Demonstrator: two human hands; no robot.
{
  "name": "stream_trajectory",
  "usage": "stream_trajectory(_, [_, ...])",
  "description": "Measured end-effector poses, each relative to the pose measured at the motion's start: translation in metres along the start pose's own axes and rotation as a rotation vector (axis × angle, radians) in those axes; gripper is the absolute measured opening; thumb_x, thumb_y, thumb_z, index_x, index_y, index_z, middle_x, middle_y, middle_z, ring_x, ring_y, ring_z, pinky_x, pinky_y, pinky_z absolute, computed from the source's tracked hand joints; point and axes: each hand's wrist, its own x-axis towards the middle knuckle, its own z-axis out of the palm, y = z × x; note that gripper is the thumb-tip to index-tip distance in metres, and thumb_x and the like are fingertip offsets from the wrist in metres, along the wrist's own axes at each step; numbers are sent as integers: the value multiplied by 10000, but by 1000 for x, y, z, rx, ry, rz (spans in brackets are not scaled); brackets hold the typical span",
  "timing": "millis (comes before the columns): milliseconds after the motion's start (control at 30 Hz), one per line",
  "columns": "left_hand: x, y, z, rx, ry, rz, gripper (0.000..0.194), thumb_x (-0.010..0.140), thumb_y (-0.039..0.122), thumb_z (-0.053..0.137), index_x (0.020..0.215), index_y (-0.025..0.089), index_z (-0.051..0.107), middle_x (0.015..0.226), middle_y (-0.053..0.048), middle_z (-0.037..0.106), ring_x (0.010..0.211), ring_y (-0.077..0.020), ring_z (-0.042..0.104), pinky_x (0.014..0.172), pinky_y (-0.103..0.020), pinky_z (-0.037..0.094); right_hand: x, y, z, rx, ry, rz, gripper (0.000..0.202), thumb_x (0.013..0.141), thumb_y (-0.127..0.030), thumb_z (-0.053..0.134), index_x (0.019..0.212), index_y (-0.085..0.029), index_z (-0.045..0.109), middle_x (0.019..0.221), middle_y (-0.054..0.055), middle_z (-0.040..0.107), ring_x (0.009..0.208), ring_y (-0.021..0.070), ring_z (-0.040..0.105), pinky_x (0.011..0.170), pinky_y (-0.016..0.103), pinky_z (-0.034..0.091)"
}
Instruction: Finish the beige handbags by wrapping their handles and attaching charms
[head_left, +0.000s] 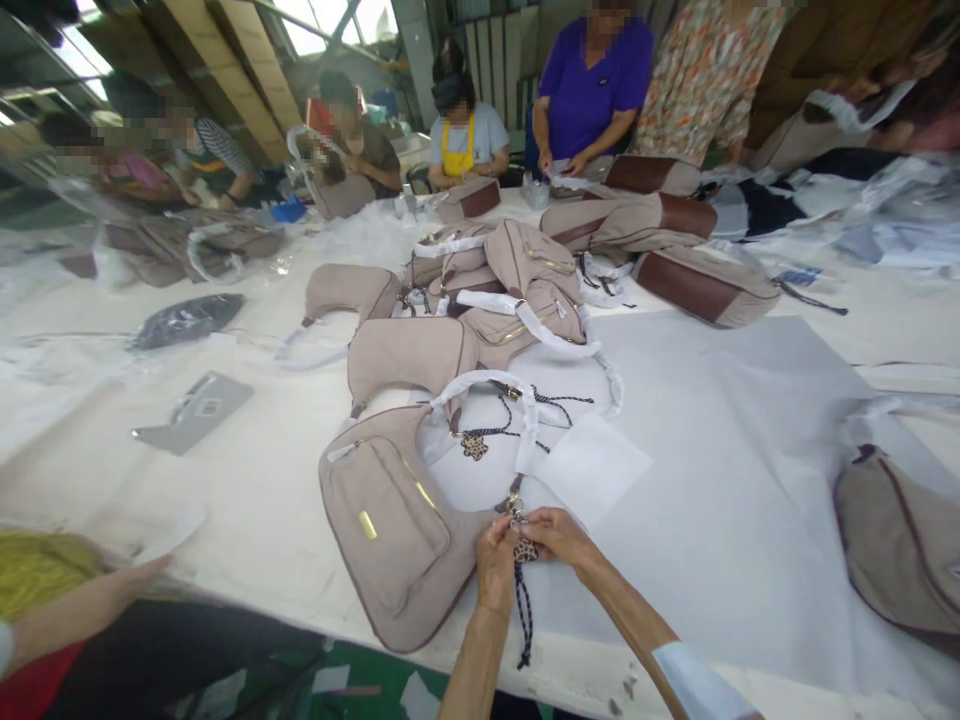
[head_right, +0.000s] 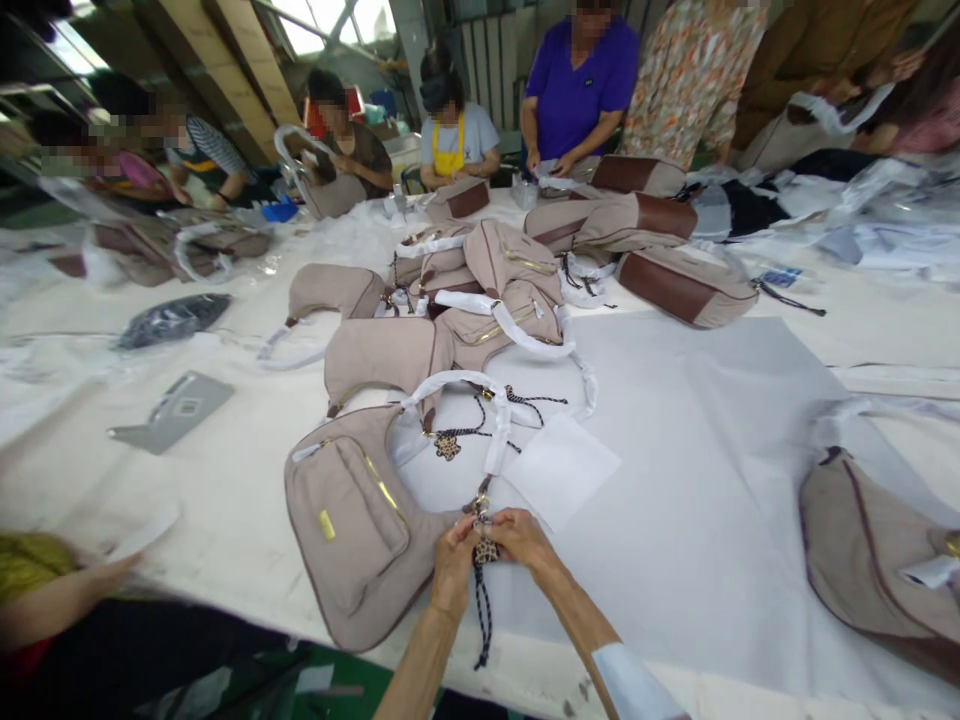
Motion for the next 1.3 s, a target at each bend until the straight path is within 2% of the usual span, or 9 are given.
stream_trajectory(133, [-9, -14, 4, 4, 47, -27, 290, 515, 258, 719, 765, 113, 720, 685, -63, 700, 622, -152, 596, 632, -265, 448, -11, 23, 9, 62, 67, 9, 226, 613, -380, 589, 708, -178, 551, 550, -29, 546, 501, 99, 491, 489, 239, 420])
stream_trajectory(233, [-14, -20, 4, 21, 71, -48, 322, 497, 266, 727, 777, 107, 713, 666, -64, 696, 611, -153, 599, 620, -266, 444, -13, 21, -9, 2, 103, -24, 206, 601, -367, 596, 688, -182, 571, 564, -5, 572, 521, 130, 517, 505, 270, 436])
stream_trajectory(367, [-19, -17, 4, 5, 63, -77, 381, 455, 291, 761, 780, 103, 694, 653, -68, 687, 581, -169, 610, 560, -276, 446, -5, -1, -83, -231, 581, -315, 336, 703, -425, 513, 887, -163, 616, 859, 84, 651, 802, 199, 586, 803, 357, 469])
stream_trajectory(467, [-21, -15, 4, -19, 47, -59, 415, 442, 302, 786, 790, 100, 683, 646, -69, 683, 573, -170, 613, 541, -274, 450, 13, -21, -141, -496, 846, -383, 552, 675, -382, 564, 1170, -142, 520, 1212, 153, 541, 1152, 295, 446, 974, 432, 364])
stream_trajectory(567, [-21, -16, 5, -34, 19, -59, 461, 450, 348, 796, 807, 83, 675, 621, -82, 681, 554, -175, 606, 521, -281, 450, 28, -29, -171, -583, 713, -204, 589, 626, -297, 611, 1194, -175, 518, 1245, 152, 532, 1212, 337, 393, 980, 476, 324])
stream_trajectory(667, [-21, -18, 5, -55, 19, -70, 484, 446, 366, 803, 809, 73, 672, 618, -94, 683, 556, -179, 607, 522, -283, 451, 23, -21, -177, -517, 514, -87, 302, 638, -284, 591, 907, -168, 662, 908, 121, 677, 936, 292, 587, 831, 420, 425])
stream_trajectory(767, [-19, -18, 5, -90, 12, -84, 472, 446, 342, 803, 816, 79, 673, 645, -89, 689, 577, -181, 617, 537, -283, 453, -3, -4, -170, -455, 400, -61, 244, 640, -321, 587, 803, -164, 679, 751, 71, 695, 736, 226, 626, 695, 342, 466])
stream_trajectory(933, [-19, -13, 6, -108, 35, -128, 439, 443, 272, 794, 827, 95, 675, 677, -70, 696, 596, -158, 619, 583, -269, 455, -42, 21, -143, -161, 230, -49, 355, 621, -323, 576, 920, -148, 651, 894, 67, 713, 816, 216, 638, 734, 327, 486])
stream_trajectory(1300, [-20, 3, 10, -84, -7, -180, 431, 500, 282, 765, 872, 96, 652, 662, -71, 685, 583, -176, 625, 528, -277, 468, -42, 20, -117, -147, 157, 14, 381, 579, -280, 574, 928, -140, 637, 877, 73, 709, 761, 212, 637, 682, 334, 494])
